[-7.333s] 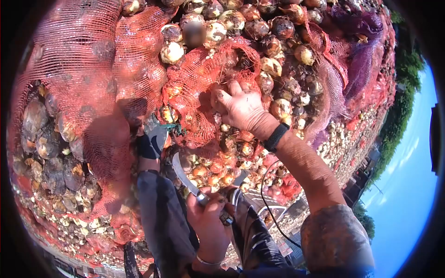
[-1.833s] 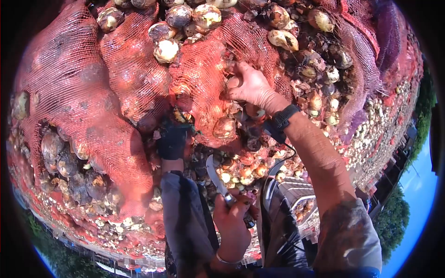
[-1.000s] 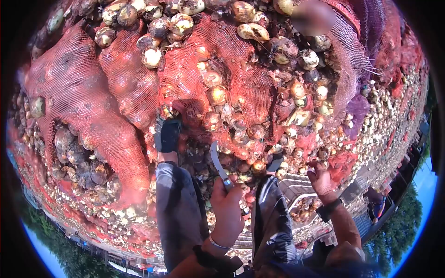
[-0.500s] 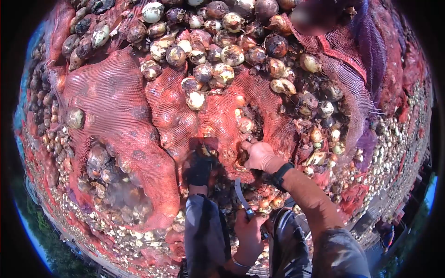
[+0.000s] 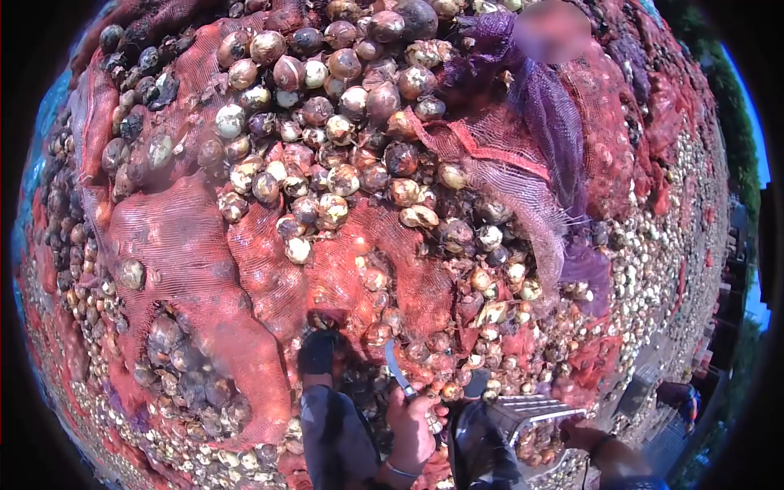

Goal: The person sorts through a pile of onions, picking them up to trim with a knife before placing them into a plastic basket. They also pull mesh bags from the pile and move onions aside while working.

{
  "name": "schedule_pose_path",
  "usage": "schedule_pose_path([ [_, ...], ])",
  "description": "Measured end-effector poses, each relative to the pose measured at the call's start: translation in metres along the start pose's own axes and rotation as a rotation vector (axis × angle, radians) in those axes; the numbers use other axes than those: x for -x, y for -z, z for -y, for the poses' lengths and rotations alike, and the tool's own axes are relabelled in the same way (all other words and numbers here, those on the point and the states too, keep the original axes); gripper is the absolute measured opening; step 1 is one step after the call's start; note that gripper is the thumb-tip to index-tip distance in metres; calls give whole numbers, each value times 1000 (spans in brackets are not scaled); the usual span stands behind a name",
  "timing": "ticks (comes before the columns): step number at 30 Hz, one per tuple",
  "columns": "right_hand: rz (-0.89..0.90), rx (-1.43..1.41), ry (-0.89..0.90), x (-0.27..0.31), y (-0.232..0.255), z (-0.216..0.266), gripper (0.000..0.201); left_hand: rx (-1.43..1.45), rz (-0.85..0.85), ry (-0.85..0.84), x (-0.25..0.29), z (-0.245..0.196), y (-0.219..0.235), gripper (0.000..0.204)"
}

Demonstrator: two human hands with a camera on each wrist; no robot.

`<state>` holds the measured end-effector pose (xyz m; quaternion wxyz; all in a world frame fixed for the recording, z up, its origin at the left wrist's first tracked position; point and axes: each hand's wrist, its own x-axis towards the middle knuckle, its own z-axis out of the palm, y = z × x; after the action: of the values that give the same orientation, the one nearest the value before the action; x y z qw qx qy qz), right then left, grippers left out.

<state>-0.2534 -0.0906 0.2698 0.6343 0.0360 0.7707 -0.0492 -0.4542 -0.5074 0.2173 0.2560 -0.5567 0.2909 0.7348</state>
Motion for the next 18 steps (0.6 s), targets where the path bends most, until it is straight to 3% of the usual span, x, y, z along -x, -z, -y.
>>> schedule_pose_path([
  [1, 209, 253, 51, 23, 27, 17, 50, -14, -1, -6, 0, 1, -3, 29],
  [3, 294, 337, -9, 30, -29, -37, 64, -40, 1, 6, 3, 1, -6, 28],
  [4, -18, -186, -126, 21, 14, -1, 74, -40, -8, 12, 5, -2, -11, 28],
  [5, -88, -99, -214, -19, 34, 12, 77, -36, -18, 18, 6, -4, -14, 27],
  [7, -538, -49, -106, -89, 119, 77, 69, -30, -39, -10, 0, 4, -9, 28],
  [9, -975, 151, 184, -145, 226, 142, 68, -27, -23, 4, -1, 0, -8, 29],
  [11, -1172, 271, 193, -188, 323, 197, 73, -34, -44, 45, -2, -8, -7, 29],
  [12, -1243, 267, 179, -205, 366, 218, 75, -23, -57, -16, -6, -4, -3, 28],
  [15, -1250, 261, 82, -243, 449, 242, 62, -56, -69, -172, -20, 5, 8, 26],
  [17, -905, 325, -59, -235, 479, 242, 52, -148, -29, -91, -9, -6, 4, 27],
  [18, -938, 370, -42, -242, 481, 233, 37, -136, -23, -103, -13, -1, 10, 27],
])
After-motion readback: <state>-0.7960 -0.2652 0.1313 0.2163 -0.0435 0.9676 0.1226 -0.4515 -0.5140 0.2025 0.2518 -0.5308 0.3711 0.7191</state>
